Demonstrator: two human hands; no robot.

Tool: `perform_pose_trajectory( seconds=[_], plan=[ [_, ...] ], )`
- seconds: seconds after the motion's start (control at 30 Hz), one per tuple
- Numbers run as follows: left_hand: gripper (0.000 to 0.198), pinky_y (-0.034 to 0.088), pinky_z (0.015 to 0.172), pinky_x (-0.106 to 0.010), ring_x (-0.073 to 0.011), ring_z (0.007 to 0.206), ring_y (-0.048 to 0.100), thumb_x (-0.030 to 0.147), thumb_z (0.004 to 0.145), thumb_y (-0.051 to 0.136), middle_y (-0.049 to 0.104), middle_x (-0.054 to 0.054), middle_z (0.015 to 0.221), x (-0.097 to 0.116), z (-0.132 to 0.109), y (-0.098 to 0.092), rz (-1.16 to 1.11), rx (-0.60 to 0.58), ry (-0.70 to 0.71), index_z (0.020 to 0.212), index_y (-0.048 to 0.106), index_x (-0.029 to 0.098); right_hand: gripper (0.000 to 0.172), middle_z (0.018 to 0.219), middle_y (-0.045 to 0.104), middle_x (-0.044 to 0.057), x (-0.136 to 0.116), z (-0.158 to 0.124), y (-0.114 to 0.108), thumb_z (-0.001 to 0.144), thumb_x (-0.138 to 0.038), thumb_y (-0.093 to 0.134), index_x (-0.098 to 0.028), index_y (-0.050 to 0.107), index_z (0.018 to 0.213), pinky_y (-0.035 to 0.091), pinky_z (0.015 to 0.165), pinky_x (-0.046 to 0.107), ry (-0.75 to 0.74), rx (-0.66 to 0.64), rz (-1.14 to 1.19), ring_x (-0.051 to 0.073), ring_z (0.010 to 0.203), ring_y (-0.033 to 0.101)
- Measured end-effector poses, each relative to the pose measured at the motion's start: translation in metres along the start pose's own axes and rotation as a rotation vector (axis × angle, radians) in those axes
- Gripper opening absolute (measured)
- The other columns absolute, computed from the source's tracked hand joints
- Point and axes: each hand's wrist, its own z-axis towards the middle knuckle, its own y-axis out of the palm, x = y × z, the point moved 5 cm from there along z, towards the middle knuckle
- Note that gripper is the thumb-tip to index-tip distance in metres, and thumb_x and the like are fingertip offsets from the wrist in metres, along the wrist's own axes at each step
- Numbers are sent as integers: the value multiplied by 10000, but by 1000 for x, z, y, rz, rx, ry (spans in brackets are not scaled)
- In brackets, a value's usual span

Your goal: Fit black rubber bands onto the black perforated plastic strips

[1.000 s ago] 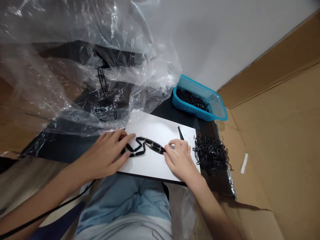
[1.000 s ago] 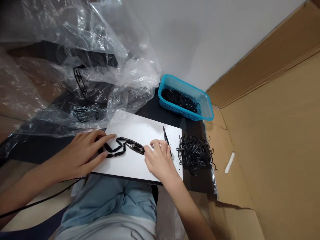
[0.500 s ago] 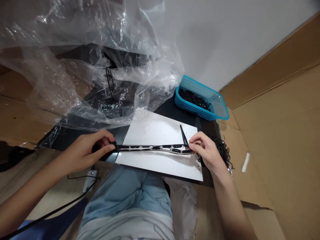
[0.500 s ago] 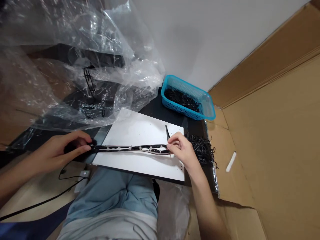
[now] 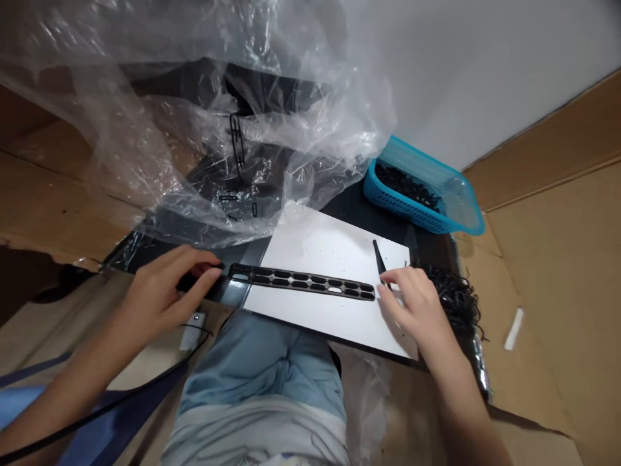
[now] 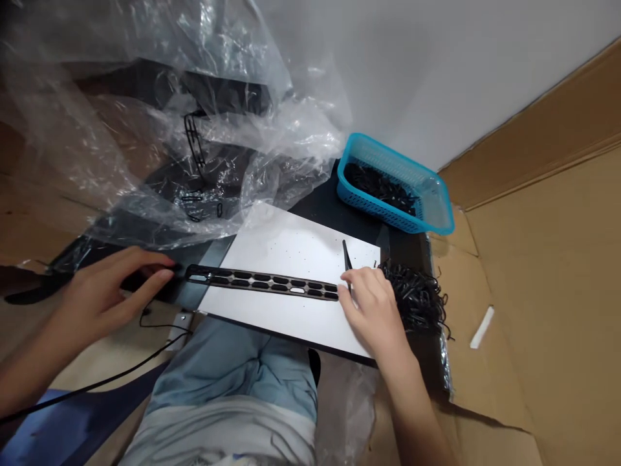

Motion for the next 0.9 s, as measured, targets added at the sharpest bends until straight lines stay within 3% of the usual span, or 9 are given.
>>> perform_pose_trajectory(
  seconds=[0.1,0.23,0.4,0.63,0.9],
  plan=[
    [138,425,717,-302,-167,772,574,166,879,536,608,-39,855,10,-18,-1,90,86,131,1011,575,177,158,869,605,55,0,-11,6,903,-278,450,-203,586,874,367,745,340,-74,23,-68,213,842,513],
    [135,409,655,-302,-147,691,559,73,871,526,613,-36,782,13,-26,-4,64,145,120,952,566,174,214,875,593,76,15,-25,2,914,-322,425,-191,591,879,364,754,367,44,99,-84,235,857,507],
    [154,389,595,-295,-127,564,517,40,835,564,576,-2,629,9,-20,-10,59,203,119,774,528,177,286,888,597,83,33,-39,-4,912,-415,402,-206,592,870,350,794,409,196,74,-60,258,883,512],
    [129,374,599,-304,-137,558,510,78,818,594,579,14,620,24,-1,-3,130,158,230,787,530,186,322,887,607,90,33,-43,-1,912,-445,391,-207,600,854,347,785,419,211,54,-51,269,894,515],
    [119,387,656,-318,-170,695,550,144,848,576,610,-27,777,38,16,16,166,15,271,961,609,165,295,878,611,81,36,-41,-3,923,-394,400,-199,608,849,334,761,399,149,78,-84,257,888,532]
  ],
)
